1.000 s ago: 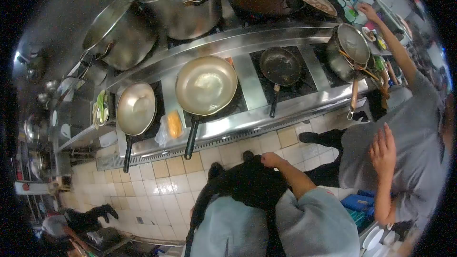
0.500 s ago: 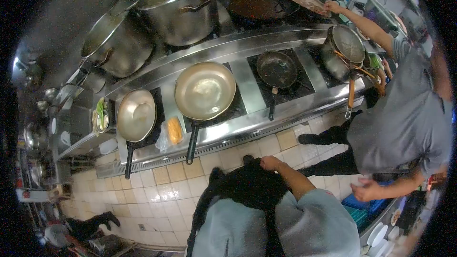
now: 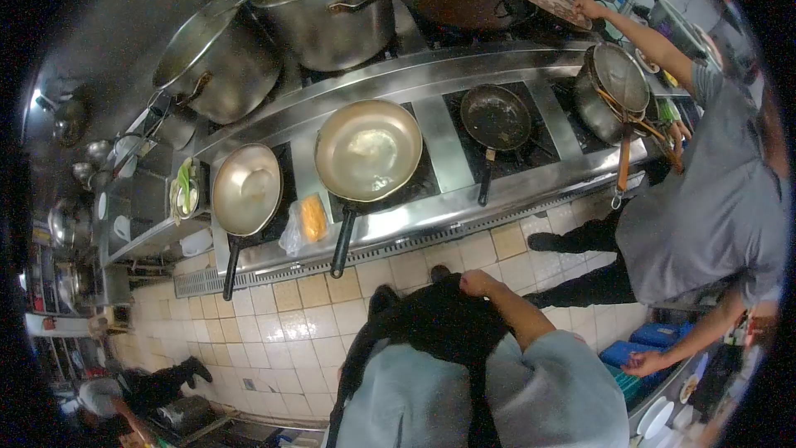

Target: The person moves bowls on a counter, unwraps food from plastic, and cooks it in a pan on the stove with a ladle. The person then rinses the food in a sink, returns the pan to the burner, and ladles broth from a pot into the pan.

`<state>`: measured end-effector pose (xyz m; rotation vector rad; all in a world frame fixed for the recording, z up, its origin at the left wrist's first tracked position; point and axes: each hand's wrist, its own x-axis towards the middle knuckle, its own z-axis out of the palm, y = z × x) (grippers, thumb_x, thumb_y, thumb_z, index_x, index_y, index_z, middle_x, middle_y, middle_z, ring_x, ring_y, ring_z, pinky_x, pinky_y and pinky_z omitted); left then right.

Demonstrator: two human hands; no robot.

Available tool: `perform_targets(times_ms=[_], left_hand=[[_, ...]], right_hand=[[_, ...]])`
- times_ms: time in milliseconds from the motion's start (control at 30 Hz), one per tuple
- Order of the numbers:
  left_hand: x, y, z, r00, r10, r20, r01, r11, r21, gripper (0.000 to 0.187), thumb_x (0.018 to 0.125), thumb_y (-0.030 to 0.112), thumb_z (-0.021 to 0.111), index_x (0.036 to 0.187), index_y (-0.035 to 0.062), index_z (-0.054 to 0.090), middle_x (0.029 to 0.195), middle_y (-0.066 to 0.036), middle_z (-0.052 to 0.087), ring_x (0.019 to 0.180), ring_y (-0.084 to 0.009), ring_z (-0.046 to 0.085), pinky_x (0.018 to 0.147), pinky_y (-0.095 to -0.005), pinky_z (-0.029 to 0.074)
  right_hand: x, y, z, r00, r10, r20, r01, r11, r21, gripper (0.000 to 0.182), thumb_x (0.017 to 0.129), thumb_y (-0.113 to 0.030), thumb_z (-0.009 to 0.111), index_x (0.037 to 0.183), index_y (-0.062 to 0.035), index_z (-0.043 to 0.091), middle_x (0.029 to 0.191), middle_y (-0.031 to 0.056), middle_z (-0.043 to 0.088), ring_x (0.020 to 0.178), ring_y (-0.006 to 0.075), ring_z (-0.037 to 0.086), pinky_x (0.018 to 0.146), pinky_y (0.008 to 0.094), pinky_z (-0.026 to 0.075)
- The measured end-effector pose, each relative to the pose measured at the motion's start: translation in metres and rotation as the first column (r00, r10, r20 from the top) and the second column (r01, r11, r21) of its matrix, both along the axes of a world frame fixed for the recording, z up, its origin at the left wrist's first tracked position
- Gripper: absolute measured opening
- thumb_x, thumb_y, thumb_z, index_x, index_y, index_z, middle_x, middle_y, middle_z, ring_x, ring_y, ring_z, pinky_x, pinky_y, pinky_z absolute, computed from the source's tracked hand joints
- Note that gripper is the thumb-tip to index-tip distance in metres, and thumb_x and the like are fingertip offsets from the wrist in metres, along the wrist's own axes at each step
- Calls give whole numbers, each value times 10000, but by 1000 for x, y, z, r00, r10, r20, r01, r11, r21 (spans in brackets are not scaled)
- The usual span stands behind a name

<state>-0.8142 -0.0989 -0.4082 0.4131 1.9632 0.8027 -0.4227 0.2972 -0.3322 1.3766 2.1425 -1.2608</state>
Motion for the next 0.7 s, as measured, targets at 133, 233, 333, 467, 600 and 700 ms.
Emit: perform_targets(times_ms=[133, 233, 333, 467, 600, 700], left_hand=[[10, 4, 14, 1000, 22, 19, -21, 999, -32, 378, 879, 32, 579, 1235, -83, 525, 1005, -170, 689, 884, -203, 664, 775, -295, 536], [27, 59, 111, 1000, 9, 16, -7, 990, -144, 391, 872, 47, 568, 1239, -80, 530, 1003, -165, 690, 894, -197, 658, 792, -296, 527], [35, 45, 92, 998, 61, -33, -63, 994, -85, 436, 848, 91, 558, 1253, -69, 540, 958, -164, 691, 865, -185, 648, 780, -301, 514], [35, 34, 79, 991, 128, -45, -133, 982, -135, 409, 836, 113, 568, 1219, -30, 590, 901, -171, 685, 827, -204, 644, 764, -308, 509], [40, 30, 77, 974, 216, -67, -222, 969, -108, 383, 842, 124, 569, 1194, -23, 605, 912, -178, 688, 843, -227, 653, 775, -325, 513], [44, 23, 68, 976, 156, -150, -175, 976, -126, 363, 846, 125, 567, 1175, -21, 614, 929, -193, 689, 858, -249, 661, 786, -338, 516]], right_hand=[[-2, 4, 6, 999, 34, -18, -34, 999, -2, 278, 858, -265, 551, 949, -42, 691, 923, 199, 677, 864, 376, 644, 782, 452, 504], [-6, 10, 13, 996, 65, 56, -60, 994, -95, 279, 861, -269, 553, 941, -39, 689, 918, 195, 679, 856, 369, 645, 772, 448, 503], [2, 2, 0, 994, 51, -99, -41, 995, 95, 267, 854, -257, 566, 921, -26, 682, 913, 197, 678, 842, 380, 637, 761, 449, 499], [4, 5, -8, 989, 116, -94, -118, 993, -20, 258, 867, -219, 548, 940, -5, 672, 936, 207, 676, 921, 373, 641, 814, 450, 497], [8, 5, -9, 996, 58, -72, -62, 996, -57, 286, 877, -253, 572, 959, 2, 671, 951, 211, 673, 930, 368, 641, 819, 439, 497], [-4, 8, 7, 997, 64, -38, -66, 995, -70, 307, 876, -270, 582, 974, 7, 674, 960, 214, 675, 933, 362, 643, 819, 433, 495]])
